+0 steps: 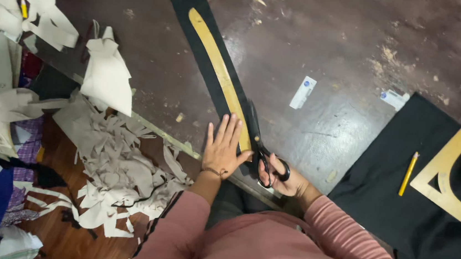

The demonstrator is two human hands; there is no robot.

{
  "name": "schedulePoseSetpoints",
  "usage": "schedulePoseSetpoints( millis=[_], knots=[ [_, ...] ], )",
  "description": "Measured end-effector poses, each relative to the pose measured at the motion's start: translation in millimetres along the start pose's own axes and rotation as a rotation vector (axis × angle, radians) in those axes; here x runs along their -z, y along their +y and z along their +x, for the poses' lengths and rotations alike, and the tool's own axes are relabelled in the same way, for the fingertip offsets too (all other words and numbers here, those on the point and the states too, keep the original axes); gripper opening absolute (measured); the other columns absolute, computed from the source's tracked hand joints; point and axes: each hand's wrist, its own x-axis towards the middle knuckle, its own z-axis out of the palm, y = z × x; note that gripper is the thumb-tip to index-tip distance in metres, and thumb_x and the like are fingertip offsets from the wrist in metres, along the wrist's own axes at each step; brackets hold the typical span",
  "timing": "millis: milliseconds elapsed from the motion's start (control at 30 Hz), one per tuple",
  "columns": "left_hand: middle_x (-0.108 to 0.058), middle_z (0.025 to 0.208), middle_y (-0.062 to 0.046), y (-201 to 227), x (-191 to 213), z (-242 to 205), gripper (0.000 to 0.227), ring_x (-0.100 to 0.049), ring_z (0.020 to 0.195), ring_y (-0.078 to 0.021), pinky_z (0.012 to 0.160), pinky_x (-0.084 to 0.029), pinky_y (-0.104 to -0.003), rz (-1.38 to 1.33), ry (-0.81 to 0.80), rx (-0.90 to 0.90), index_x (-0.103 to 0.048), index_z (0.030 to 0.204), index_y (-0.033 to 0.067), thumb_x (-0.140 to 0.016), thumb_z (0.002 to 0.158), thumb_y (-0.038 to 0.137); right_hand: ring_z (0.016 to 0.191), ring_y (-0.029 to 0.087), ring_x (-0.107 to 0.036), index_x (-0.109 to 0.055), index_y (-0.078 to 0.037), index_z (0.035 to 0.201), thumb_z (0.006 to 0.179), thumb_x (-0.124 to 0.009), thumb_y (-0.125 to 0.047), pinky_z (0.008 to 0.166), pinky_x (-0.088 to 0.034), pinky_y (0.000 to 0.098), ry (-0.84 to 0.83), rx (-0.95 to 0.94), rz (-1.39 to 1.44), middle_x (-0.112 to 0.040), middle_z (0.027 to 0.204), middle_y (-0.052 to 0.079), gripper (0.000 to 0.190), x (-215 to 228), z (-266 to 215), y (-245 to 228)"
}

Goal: The person cuts a piece of black fabric using shears, guided by a yellow template. They then fold the fabric, place the template on it, and mark a line with a pencil before cutting along the marked line.

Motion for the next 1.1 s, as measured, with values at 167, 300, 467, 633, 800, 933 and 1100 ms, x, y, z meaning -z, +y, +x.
schedulePoseSetpoints(
  millis=[167, 300, 467, 633, 800, 933, 1100],
  knots=[
    [-0.004, 0.175, -0.008, -4, -12, 2, 0.098, 0.001, 0.160, -0.0273, 0.127, 0.000, -0.062, 0.028, -0.011, 0.002, -0.015, 0.165, 0.0152, -0.058, 0.090, 0.061, 0.057, 0.022, -0.066, -0.060, -0.003, 0.103, 0.098, -0.046, -0.073, 0.055, -0.051, 0.0273, -0.035, -0.006, 0.038, -0.055, 0.059, 0.012, 0.072, -5, 23, -22],
    [-0.005, 0.174, -0.010, -5, -20, 1, 0.107, -0.001, 0.160, -0.0293, 0.126, -0.002, -0.063, 0.070, 0.087, -0.018, -0.013, 0.166, 0.0155, -0.065, 0.084, 0.061, 0.055, 0.021, -0.066, -0.062, -0.004, 0.098, 0.098, -0.044, -0.075, 0.057, -0.053, 0.0270, -0.025, -0.025, 0.005, -0.055, 0.056, 0.011, 0.073, -23, 36, -49],
    [-0.018, 0.173, -0.009, -5, -21, 2, 0.103, -0.014, 0.160, -0.0272, 0.127, -0.009, -0.060, 0.065, 0.253, -0.024, -0.024, 0.164, 0.0158, -0.065, 0.080, 0.057, 0.056, 0.024, -0.066, -0.063, -0.004, 0.097, 0.098, -0.045, -0.074, 0.056, -0.052, 0.0282, -0.033, -0.032, -0.007, -0.055, 0.056, 0.012, 0.072, -17, 59, -66],
    [-0.030, 0.169, -0.013, -6, -11, 4, 0.083, -0.026, 0.156, -0.0315, 0.124, -0.014, -0.062, -0.039, 0.383, -0.046, -0.034, 0.161, 0.0122, -0.045, 0.094, 0.060, 0.056, 0.024, -0.066, -0.065, -0.004, 0.092, 0.099, -0.047, -0.070, 0.057, -0.050, 0.0286, -0.026, -0.041, -0.043, -0.057, 0.053, 0.014, 0.069, -44, 65, -90],
    [-0.033, 0.166, -0.015, -32, 55, 51, 0.064, -0.025, 0.156, -0.0357, 0.124, -0.010, -0.064, -0.192, 0.363, 0.049, -0.045, 0.154, 0.0094, -0.057, 0.097, 0.035, 0.055, 0.025, -0.066, -0.064, 0.000, 0.083, 0.099, -0.050, -0.069, 0.056, -0.047, 0.0294, 0.006, -0.046, -0.024, -0.057, 0.051, 0.015, 0.072, -43, 62, -90],
    [-0.025, 0.170, -0.016, -65, 48, 82, 0.078, -0.018, 0.158, -0.0346, 0.125, -0.008, -0.065, -0.070, 0.322, 0.056, -0.032, 0.162, 0.0128, -0.051, 0.101, 0.058, 0.057, 0.023, -0.066, -0.067, -0.005, 0.066, 0.101, -0.049, -0.068, 0.058, -0.046, 0.0267, 0.010, -0.027, -0.044, -0.061, 0.054, 0.013, 0.075, -55, 50, -94],
    [-0.027, 0.170, -0.013, -75, 44, 85, 0.089, -0.019, 0.159, -0.0318, 0.124, -0.009, -0.065, 0.011, 0.218, 0.070, -0.032, 0.162, 0.0154, -0.041, 0.095, 0.074, 0.057, 0.022, -0.059, -0.067, -0.002, 0.076, 0.097, -0.049, -0.073, 0.057, -0.040, 0.0296, 0.084, -0.090, -0.038, -0.057, 0.052, 0.013, 0.076, -23, 62, -71]
  ],
)
